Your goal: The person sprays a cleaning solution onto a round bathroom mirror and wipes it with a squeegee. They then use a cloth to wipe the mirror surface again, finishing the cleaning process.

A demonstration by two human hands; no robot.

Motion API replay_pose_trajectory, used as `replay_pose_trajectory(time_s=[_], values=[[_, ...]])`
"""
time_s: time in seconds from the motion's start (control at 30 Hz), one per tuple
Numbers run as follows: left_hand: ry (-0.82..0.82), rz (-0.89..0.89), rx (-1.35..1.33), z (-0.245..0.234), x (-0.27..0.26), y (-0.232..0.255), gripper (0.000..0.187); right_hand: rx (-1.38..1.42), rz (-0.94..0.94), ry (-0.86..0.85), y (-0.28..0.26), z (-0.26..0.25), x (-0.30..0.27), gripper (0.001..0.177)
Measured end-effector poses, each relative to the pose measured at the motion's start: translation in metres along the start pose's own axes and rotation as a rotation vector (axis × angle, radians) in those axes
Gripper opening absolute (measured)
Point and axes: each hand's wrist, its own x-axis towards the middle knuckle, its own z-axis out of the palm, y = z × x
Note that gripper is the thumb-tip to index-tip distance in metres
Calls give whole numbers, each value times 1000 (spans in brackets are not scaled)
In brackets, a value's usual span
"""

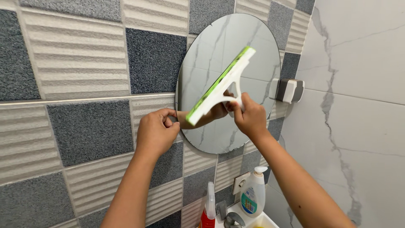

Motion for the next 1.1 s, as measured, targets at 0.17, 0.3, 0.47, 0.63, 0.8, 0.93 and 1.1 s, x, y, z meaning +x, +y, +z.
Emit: replay_pose_trajectory(time_s=[0.17, 0.3, 0.47, 0.63, 0.8, 0.93, 1.1], values=[[-13, -15, 7, 1, 0, 2, 24, -61, 76, 13, 6, -5, 2, 31], [-6, -14, 22, 0, -1, 3, 23, -20, -195, 22, 3, -4, 3, 30], [-7, 8, -9, 2, 0, 3, 24, 38, 79, -9, 1, -5, 1, 30], [5, -9, 1, 1, 0, 1, 28, 3, -11, -2, -7, -2, -1, 35], [2, 2, -35, 0, 1, -1, 28, 75, -33, -41, -11, -1, -7, 30], [1, -21, -19, 3, 1, 1, 29, 66, 34, -8, -7, 1, -7, 33], [-13, -39, -10, 0, 0, 2, 28, 92, -87, -20, -5, 6, -2, 36]])
